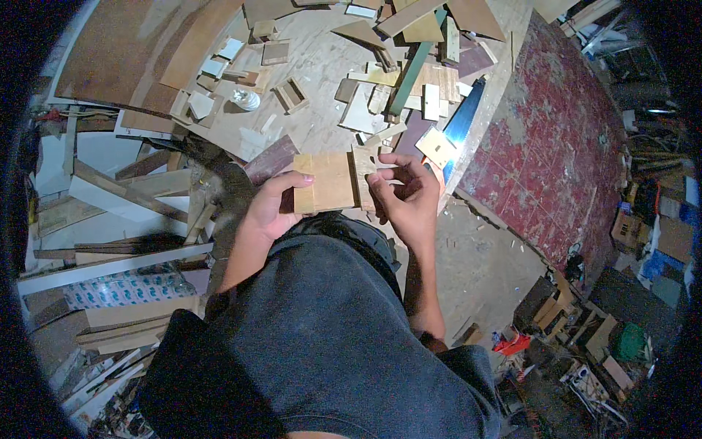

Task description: Measuring wood scraps with a ruler and cutting a piece with a hand saw in a workshop.

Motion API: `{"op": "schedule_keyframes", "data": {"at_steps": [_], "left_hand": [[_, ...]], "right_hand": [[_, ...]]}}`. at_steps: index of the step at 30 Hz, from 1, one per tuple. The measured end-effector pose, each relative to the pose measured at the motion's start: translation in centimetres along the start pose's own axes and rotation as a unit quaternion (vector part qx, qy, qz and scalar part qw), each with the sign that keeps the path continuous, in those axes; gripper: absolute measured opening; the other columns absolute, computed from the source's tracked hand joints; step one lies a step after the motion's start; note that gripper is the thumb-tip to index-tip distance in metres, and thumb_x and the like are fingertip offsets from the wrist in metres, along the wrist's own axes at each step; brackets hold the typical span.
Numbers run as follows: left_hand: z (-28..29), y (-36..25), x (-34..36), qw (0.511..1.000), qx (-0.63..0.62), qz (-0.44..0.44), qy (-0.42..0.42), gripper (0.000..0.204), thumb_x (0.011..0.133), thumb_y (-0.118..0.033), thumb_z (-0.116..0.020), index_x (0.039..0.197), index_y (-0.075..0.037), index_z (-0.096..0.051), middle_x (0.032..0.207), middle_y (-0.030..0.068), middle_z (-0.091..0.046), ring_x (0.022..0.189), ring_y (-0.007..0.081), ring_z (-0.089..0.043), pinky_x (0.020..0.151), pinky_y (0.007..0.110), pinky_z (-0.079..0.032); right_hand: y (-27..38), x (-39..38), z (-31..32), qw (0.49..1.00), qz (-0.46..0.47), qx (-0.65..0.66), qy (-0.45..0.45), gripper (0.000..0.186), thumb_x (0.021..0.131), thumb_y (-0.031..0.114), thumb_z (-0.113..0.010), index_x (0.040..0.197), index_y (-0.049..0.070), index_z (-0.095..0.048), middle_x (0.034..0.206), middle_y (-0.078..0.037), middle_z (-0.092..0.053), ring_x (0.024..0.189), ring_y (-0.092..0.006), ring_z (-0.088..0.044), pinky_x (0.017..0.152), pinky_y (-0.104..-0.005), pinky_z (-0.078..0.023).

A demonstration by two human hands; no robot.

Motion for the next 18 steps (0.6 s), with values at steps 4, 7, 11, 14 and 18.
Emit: {"op": "schedule_keyframes", "data": {"at_steps": [4,7,11,14,18], "left_hand": [[1.4,0.6,0.2,0.999,-0.009,0.047,-0.021,0.043,0.083,-0.017,-0.070,0.119,0.003,-0.059,0.102,0.0132,-0.066,0.094,0.0223,-0.066,0.080,0.036,-0.055],[1.7,0.6,0.4,0.999,0.010,0.049,-0.011,0.040,0.083,-0.017,-0.070,0.117,0.001,-0.060,0.104,0.0109,-0.066,0.090,0.0203,-0.065,0.075,0.035,-0.055],[1.1,0.5,0.2,0.997,0.070,-0.005,-0.027,0.043,0.083,-0.019,-0.070,0.118,0.002,-0.059,0.104,0.0090,-0.066,0.093,0.0193,-0.066,0.076,0.036,-0.056],[1.0,0.2,0.1,0.992,0.086,-0.086,-0.040,0.042,0.083,-0.015,-0.072,0.118,0.005,-0.060,0.103,0.0088,-0.068,0.092,0.0179,-0.067,0.078,0.034,-0.056],[2.0,-0.7,0.0,0.946,0.208,-0.238,-0.075,0.032,0.082,-0.006,-0.074,0.110,0.006,-0.066,0.099,0.0103,-0.072,0.086,0.0155,-0.069,0.079,0.029,-0.056]], "right_hand": [[-0.7,0.1,0.0,1.000,0.002,0.010,-0.001,0.028,0.089,0.002,-0.069,0.113,-0.006,-0.059,0.084,-0.007,-0.063,0.052,-0.0084,-0.056,0.039,-0.0230,-0.043],[-1.5,0.4,0.5,0.998,0.020,0.053,0.002,0.027,0.088,0.001,-0.069,0.112,-0.006,-0.059,0.084,-0.008,-0.063,0.054,-0.0086,-0.057,0.039,-0.0229,-0.044],[-1.9,0.5,1.8,0.995,0.044,0.092,-0.004,0.026,0.086,-0.001,-0.069,0.111,-0.006,-0.060,0.086,-0.007,-0.065,0.060,-0.0089,-0.059,0.045,-0.0228,-0.047],[-2.8,0.7,3.3,0.991,0.097,0.069,-0.061,0.023,0.087,0.000,-0.070,0.109,-0.004,-0.063,0.087,-0.005,-0.067,0.069,-0.0073,-0.060,0.054,-0.0212,-0.047],[-6.3,2.2,5.0,0.995,0.033,0.054,-0.077,0.024,0.086,0.005,-0.071,0.108,-0.002,-0.064,0.085,-0.003,-0.067,0.067,-0.0069,-0.059,0.052,-0.0216,-0.046]]}}
Point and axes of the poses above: each hand's wrist, its own x-axis towards the middle knuckle, its own z-axis out of the back of the hand, y = z × x, the point moved 6 cm from there along x, towards the middle knuckle
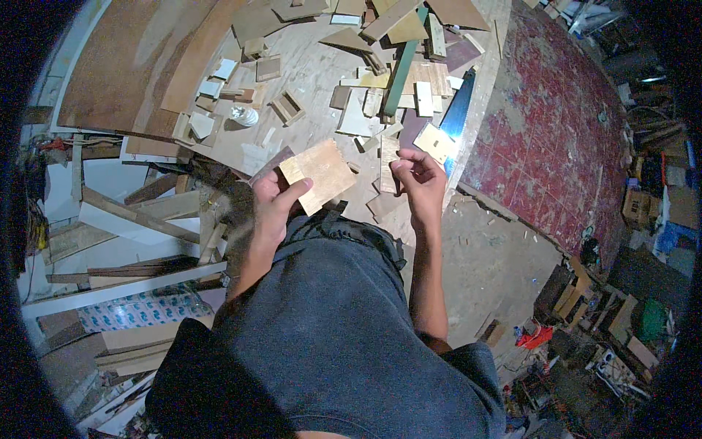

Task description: Measuring wood scraps with a ruler and cutting a piece with a hand saw in a workshop.

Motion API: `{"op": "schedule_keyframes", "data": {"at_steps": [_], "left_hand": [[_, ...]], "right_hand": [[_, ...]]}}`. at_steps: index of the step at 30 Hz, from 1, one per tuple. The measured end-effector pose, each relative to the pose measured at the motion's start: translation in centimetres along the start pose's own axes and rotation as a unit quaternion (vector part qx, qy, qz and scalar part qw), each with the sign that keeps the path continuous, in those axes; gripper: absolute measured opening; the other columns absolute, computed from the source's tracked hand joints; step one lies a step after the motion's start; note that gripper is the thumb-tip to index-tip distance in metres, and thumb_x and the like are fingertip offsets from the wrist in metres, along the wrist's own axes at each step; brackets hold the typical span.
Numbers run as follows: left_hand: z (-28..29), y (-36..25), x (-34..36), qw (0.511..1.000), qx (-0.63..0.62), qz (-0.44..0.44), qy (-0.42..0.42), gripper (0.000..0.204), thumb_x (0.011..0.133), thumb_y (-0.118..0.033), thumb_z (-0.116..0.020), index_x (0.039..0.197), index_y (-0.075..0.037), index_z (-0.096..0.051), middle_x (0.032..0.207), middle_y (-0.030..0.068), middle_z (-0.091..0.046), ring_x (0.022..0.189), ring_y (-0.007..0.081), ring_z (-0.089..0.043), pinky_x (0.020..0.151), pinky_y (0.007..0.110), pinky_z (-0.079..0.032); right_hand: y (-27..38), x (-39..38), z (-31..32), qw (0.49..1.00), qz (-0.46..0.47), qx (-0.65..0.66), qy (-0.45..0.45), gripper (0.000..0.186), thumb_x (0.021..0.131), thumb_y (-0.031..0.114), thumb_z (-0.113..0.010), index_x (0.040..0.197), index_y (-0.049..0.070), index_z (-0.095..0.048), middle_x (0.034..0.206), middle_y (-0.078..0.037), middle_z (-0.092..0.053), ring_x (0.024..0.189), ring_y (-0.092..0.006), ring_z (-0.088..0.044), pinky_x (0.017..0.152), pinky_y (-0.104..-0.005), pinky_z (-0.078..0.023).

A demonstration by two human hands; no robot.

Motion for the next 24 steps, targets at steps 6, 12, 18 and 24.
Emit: {"op": "schedule_keyframes", "data": {"at_steps": [6,12,18,24], "left_hand": [[3.3,1.3,0.5,0.998,0.040,-0.036,-0.042,0.026,0.082,-0.003,-0.075,0.106,0.006,-0.069,0.097,0.0103,-0.073,0.084,0.0133,-0.069,0.077,0.026,-0.054],[8.4,4.3,1.8,0.993,0.107,0.005,-0.041,0.026,0.084,-0.006,-0.075,0.108,0.004,-0.069,0.096,0.0079,-0.072,0.081,0.0117,-0.068,0.070,0.024,-0.053],[13.2,13.1,6.3,0.994,0.106,0.012,-0.034,0.019,0.082,-0.010,-0.076,0.096,0.002,-0.071,0.089,0.0052,-0.073,0.076,0.0090,-0.065,0.069,0.026,-0.051],[14.8,21.2,12.8,0.972,0.228,0.004,0.065,0.026,0.079,-0.021,-0.079,0.087,0.003,-0.071,0.076,0.0079,-0.071,0.066,0.0112,-0.064,0.061,0.029,-0.048]], "right_hand": [[-15.1,4.5,3.6,0.986,-0.086,-0.131,-0.053,0.031,0.086,0.011,-0.071,0.114,0.002,-0.063,0.080,-0.003,-0.068,0.066,-0.0102,-0.063,0.052,-0.0256,-0.048],[-25.9,5.0,8.1,0.982,-0.080,-0.153,-0.076,0.042,0.081,0.016,-0.077,0.116,-0.002,-0.062,0.104,-0.014,-0.071,0.089,-0.0205,-0.069,0.074,-0.0330,-0.055],[-25.1,3.7,4.8,0.875,0.005,-0.484,-0.008,0.049,0.080,0.026,-0.078,0.120,0.000,-0.066,0.112,-0.015,-0.072,0.093,-0.0203,-0.071,0.064,-0.0310,-0.058],[-27.1,2.6,3.8,0.916,-0.144,-0.370,0.052,0.040,0.086,0.026,-0.073,0.118,0.002,-0.067,0.101,-0.013,-0.073,0.075,-0.0179,-0.071,0.053,-0.0303,-0.056]]}}
Point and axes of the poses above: each hand's wrist, its own x-axis towards the middle knuckle, its own z-axis out of the back of the hand, y = z × x, the point moved 6 cm from there along x, towards the middle knuckle
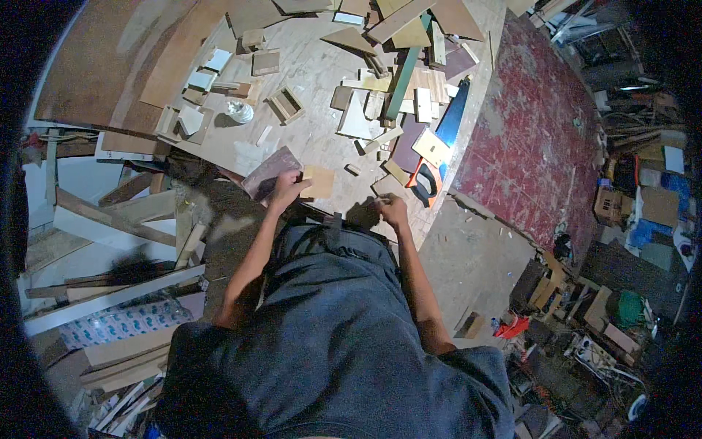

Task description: Measuring wood scraps with a ruler and cutting a piece with a hand saw in a workshop.

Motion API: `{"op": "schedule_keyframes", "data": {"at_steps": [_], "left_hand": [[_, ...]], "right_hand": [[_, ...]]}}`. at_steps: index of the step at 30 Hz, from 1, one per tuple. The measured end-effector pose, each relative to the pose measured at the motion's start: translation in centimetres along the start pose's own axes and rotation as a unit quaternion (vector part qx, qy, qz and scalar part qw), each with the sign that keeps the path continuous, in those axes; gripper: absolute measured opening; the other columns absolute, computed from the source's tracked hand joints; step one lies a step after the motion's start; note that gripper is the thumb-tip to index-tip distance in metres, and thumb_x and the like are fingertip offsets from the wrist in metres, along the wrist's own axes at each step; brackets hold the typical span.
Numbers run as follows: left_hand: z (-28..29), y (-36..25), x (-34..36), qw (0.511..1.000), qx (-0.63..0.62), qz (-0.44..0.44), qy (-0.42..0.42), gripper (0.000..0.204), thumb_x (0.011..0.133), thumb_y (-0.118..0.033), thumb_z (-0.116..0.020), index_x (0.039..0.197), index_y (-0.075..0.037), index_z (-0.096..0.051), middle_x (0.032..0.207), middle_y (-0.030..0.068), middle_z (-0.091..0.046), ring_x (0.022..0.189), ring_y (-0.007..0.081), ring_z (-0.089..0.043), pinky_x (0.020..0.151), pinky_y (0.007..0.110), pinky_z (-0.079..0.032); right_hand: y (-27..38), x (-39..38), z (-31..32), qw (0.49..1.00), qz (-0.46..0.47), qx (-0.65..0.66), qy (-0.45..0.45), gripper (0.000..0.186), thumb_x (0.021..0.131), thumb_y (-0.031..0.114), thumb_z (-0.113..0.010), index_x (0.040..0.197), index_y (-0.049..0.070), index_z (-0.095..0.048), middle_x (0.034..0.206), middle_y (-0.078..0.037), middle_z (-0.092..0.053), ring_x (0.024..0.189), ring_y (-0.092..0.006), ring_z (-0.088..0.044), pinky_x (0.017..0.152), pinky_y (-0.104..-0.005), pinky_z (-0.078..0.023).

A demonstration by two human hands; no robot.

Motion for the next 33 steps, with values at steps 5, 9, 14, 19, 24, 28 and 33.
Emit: {"op": "schedule_keyframes", "data": {"at_steps": [5,9,14,19,24,28,33], "left_hand": [[-2.0,4.7,3.4,0.993,0.099,0.007,0.070,0.025,0.079,-0.019,-0.077,0.090,0.003,-0.072,0.078,0.0068,-0.072,0.067,0.0105,-0.063,0.061,0.031,-0.050],[-2.0,5.6,5.1,0.995,0.072,0.018,0.060,0.031,0.075,-0.027,-0.078,0.085,0.002,-0.072,0.072,0.0122,-0.070,0.065,0.0154,-0.065,0.061,0.034,-0.050],[-2.2,5.0,6.8,0.992,0.101,0.016,0.078,0.032,0.074,-0.027,-0.077,0.087,0.002,-0.072,0.076,0.0125,-0.071,0.069,0.0164,-0.066,0.065,0.032,-0.051],[-3.4,3.2,7.6,0.997,0.061,-0.005,0.054,0.035,0.071,-0.022,-0.078,0.095,0.003,-0.071,0.087,0.0147,-0.073,0.078,0.0200,-0.069,0.072,0.033,-0.053],[-3.1,2.2,8.0,0.987,0.129,-0.048,-0.079,0.066,0.068,-0.011,-0.080,0.127,-0.002,-0.052,0.103,0.0208,-0.070,0.089,0.0241,-0.070,0.078,0.036,-0.056],[-3.7,3.4,8.6,0.987,-0.144,0.058,-0.040,0.088,0.069,-0.001,-0.078,0.142,-0.004,-0.028,0.106,0.0192,-0.065,0.096,0.0230,-0.066,0.082,0.037,-0.055],[-4.1,1.5,8.0,0.996,-0.019,0.006,-0.090,0.093,0.069,0.000,-0.078,0.144,-0.003,-0.022,0.115,0.0209,-0.059,0.104,0.0278,-0.062,0.089,0.039,-0.053]], "right_hand": [[-0.5,-1.9,-2.7,0.994,-0.070,0.007,0.081,0.037,0.091,0.028,-0.069,0.117,0.002,-0.067,0.094,-0.012,-0.072,0.071,-0.0179,-0.069,0.051,-0.0314,-0.056],[-2.0,-2.9,-3.6,0.988,-0.103,0.042,0.109,0.039,0.092,0.030,-0.069,0.117,0.000,-0.066,0.094,-0.012,-0.071,0.072,-0.0179,-0.069,0.052,-0.0316,-0.055],[-2.5,-2.5,-3.0,0.990,-0.098,0.053,0.089,0.037,0.092,0.030,-0.069,0.113,-0.001,-0.066,0.092,-0.010,-0.071,0.071,-0.0172,-0.069,0.052,-0.0310,-0.054],[-2.7,-0.6,-1.5,0.998,-0.042,-0.047,0.014,0.034,0.090,0.028,-0.069,0.107,-0.002,-0.068,0.087,-0.011,-0.072,0.069,-0.0161,-0.070,0.053,-0.0306,-0.053],[0.6,0.8,1.5,0.976,0.068,-0.122,-0.166,0.031,0.081,0.022,-0.072,0.102,0.000,-0.069,0.083,-0.014,-0.070,0.079,-0.0263,-0.070,0.071,-0.0357,-0.054],[4.0,1.7,3.3,0.957,0.117,-0.146,-0.223,0.034,0.079,0.012,-0.069,0.111,0.003,-0.064,0.107,-0.019,-0.065,0.089,-0.0361,-0.066,0.079,-0.0412,-0.053],[5.9,3.2,4.1,0.957,0.121,-0.173,-0.199,0.050,0.080,0.010,-0.067,0.129,0.009,-0.056,0.125,-0.016,-0.055,0.098,-0.0404,-0.064,0.080,-0.0463,-0.054]]}}
Point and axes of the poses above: each hand's wrist, its own x-axis towards the middle knuckle, its own z-axis out of the back of the hand, y = z × x, the point moved 6 cm from there along x, towards the middle knuckle
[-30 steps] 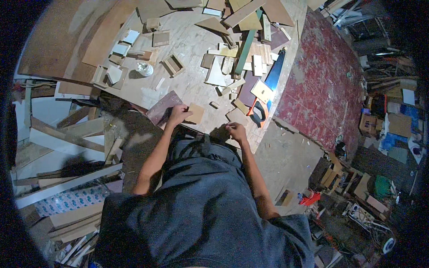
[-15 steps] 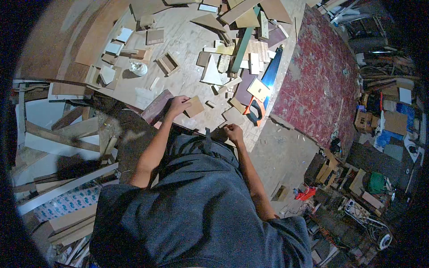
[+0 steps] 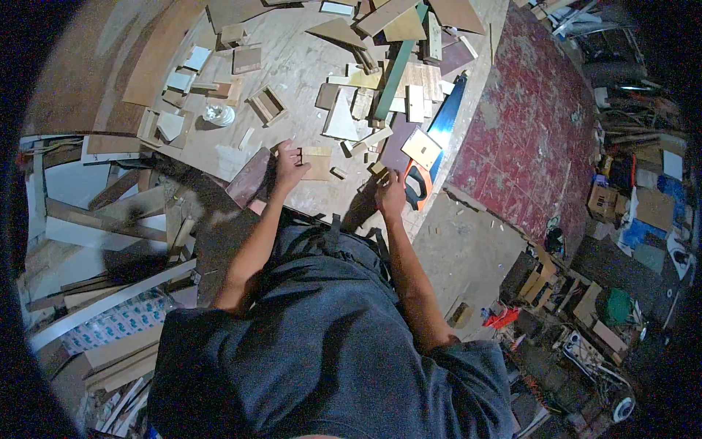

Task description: Measuring wood scraps with a ruler and cutting a piece with a hand saw in a workshop.

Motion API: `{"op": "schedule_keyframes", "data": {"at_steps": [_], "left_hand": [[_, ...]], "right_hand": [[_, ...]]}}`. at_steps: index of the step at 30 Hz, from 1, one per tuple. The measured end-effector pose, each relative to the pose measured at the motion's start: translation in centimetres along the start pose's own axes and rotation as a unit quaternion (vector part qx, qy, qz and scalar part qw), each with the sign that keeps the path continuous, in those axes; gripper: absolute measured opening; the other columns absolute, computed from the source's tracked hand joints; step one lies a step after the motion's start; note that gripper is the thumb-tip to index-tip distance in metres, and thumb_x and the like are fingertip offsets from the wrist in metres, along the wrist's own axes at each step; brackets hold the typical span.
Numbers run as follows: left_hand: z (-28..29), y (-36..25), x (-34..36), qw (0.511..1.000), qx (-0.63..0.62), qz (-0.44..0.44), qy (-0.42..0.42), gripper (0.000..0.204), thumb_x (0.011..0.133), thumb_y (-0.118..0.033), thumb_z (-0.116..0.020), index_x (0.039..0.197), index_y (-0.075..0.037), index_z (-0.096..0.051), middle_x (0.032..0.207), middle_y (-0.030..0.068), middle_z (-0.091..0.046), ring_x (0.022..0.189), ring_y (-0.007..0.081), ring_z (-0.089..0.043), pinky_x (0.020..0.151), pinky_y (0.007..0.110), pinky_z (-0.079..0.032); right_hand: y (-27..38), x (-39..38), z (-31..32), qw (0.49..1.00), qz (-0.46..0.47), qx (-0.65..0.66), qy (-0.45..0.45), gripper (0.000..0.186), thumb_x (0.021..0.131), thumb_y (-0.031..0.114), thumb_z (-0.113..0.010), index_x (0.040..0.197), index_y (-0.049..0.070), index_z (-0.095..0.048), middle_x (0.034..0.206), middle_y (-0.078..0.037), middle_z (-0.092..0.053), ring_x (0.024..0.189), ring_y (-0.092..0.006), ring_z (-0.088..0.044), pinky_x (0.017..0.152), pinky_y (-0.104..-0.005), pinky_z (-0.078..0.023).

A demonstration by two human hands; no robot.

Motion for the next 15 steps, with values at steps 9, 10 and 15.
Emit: {"op": "schedule_keyframes", "data": {"at_steps": [9,10,15], "left_hand": [[0.6,-0.6,-1.2,0.997,0.071,-0.017,-0.015,0.098,0.069,-0.002,-0.080,0.146,-0.003,-0.019,0.117,0.0204,-0.058,0.105,0.0282,-0.062,0.091,0.039,-0.052],[0.6,-0.4,-1.5,0.993,0.121,0.008,-0.015,0.097,0.070,-0.002,-0.081,0.145,-0.001,-0.019,0.116,0.0187,-0.060,0.103,0.0266,-0.064,0.089,0.038,-0.053],[0.5,1.3,-3.7,0.990,0.134,0.050,0.021,0.091,0.072,-0.006,-0.081,0.141,0.001,-0.023,0.102,0.0168,-0.069,0.090,0.0264,-0.070,0.082,0.037,-0.056]], "right_hand": [[-0.2,1.0,-0.4,0.994,-0.014,-0.112,0.005,0.037,0.082,0.018,-0.068,0.116,0.009,-0.058,0.119,-0.016,-0.055,0.089,-0.0392,-0.066,0.068,-0.0506,-0.054],[-0.5,0.9,-0.4,0.994,-0.015,-0.111,0.004,0.037,0.082,0.018,-0.068,0.116,0.009,-0.058,0.119,-0.016,-0.055,0.089,-0.0392,-0.066,0.068,-0.0506,-0.054],[0.9,-1.1,0.1,0.998,-0.056,-0.034,-0.011,0.026,0.086,0.027,-0.066,0.090,0.002,-0.065,0.095,-0.019,-0.063,0.082,-0.0379,-0.066,0.068,-0.0482,-0.051]]}}
Point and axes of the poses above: each hand's wrist, its own x-axis towards the middle knuckle, its own z-axis out of the back of the hand, y = z × x, the point moved 6 cm from there along x, towards the middle knuckle
